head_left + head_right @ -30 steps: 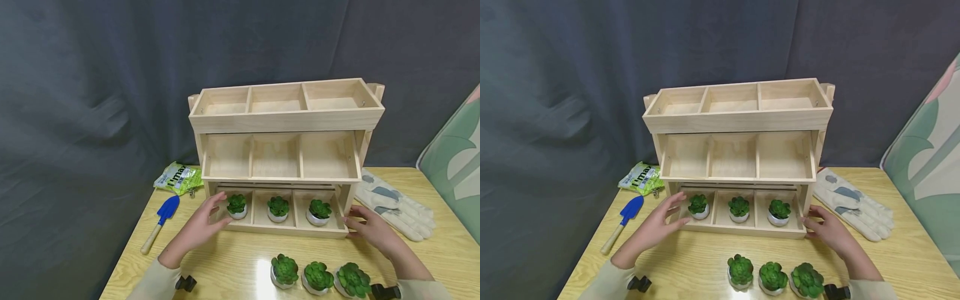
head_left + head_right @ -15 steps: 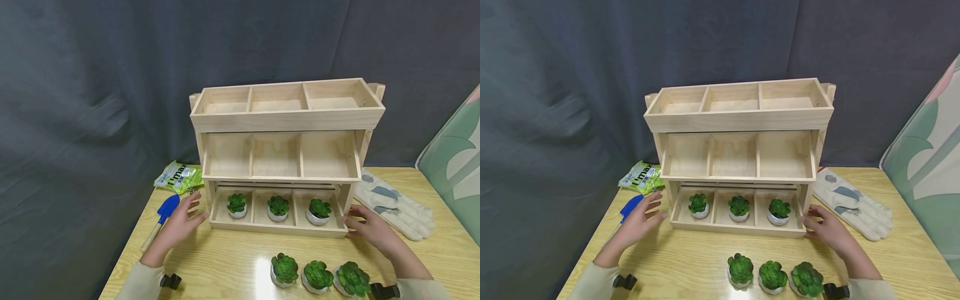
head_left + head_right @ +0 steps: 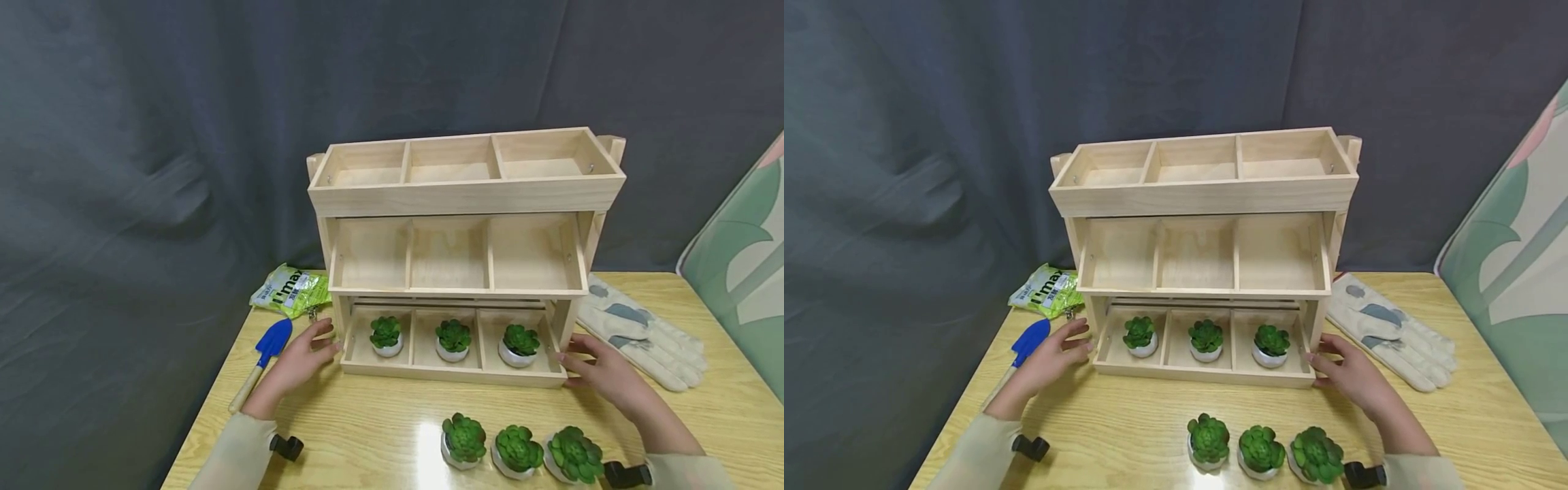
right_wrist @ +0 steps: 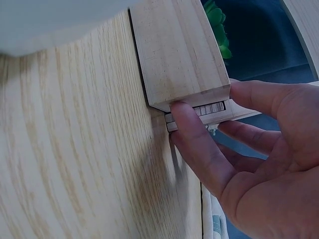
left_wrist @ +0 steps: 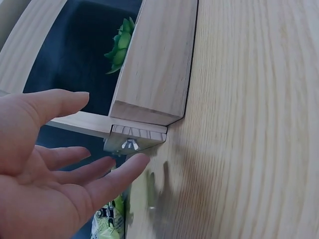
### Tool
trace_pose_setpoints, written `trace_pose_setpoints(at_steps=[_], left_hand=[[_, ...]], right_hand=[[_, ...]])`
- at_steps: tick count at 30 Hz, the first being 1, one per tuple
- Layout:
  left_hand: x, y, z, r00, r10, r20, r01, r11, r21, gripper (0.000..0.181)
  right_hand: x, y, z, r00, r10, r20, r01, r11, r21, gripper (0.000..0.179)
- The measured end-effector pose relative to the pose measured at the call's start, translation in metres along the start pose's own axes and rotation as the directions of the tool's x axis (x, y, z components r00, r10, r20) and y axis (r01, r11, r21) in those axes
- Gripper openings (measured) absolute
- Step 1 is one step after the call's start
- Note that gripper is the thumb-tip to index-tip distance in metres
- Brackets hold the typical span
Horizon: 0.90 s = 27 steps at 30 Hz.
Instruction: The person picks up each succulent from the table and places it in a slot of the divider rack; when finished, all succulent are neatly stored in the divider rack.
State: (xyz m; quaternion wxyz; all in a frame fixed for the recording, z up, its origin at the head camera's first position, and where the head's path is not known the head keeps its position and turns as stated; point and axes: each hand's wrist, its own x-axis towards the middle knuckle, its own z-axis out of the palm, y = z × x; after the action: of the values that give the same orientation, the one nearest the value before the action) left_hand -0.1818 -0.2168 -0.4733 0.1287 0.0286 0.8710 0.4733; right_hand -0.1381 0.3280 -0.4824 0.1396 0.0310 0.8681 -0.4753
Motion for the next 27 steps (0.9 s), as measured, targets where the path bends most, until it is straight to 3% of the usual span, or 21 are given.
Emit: trace_pose_setpoints(at_steps=[7, 27], left_hand=[[0.003, 0.001, 0.003, 0.997, 0.022, 0.072, -0.017, 0.997, -0.071, 0.075], [0.009, -0.004, 0.012, 0.997, 0.009, 0.081, 0.000, 0.994, -0.111, 0.067]], right_hand=[[0.000, 0.001, 0.000, 1.000, -0.001, 0.008, 0.001, 1.000, 0.007, 0.070], [-0.006, 0.003, -0.002, 1.000, -0.021, 0.008, 0.020, 0.999, 0.031, 0.073]])
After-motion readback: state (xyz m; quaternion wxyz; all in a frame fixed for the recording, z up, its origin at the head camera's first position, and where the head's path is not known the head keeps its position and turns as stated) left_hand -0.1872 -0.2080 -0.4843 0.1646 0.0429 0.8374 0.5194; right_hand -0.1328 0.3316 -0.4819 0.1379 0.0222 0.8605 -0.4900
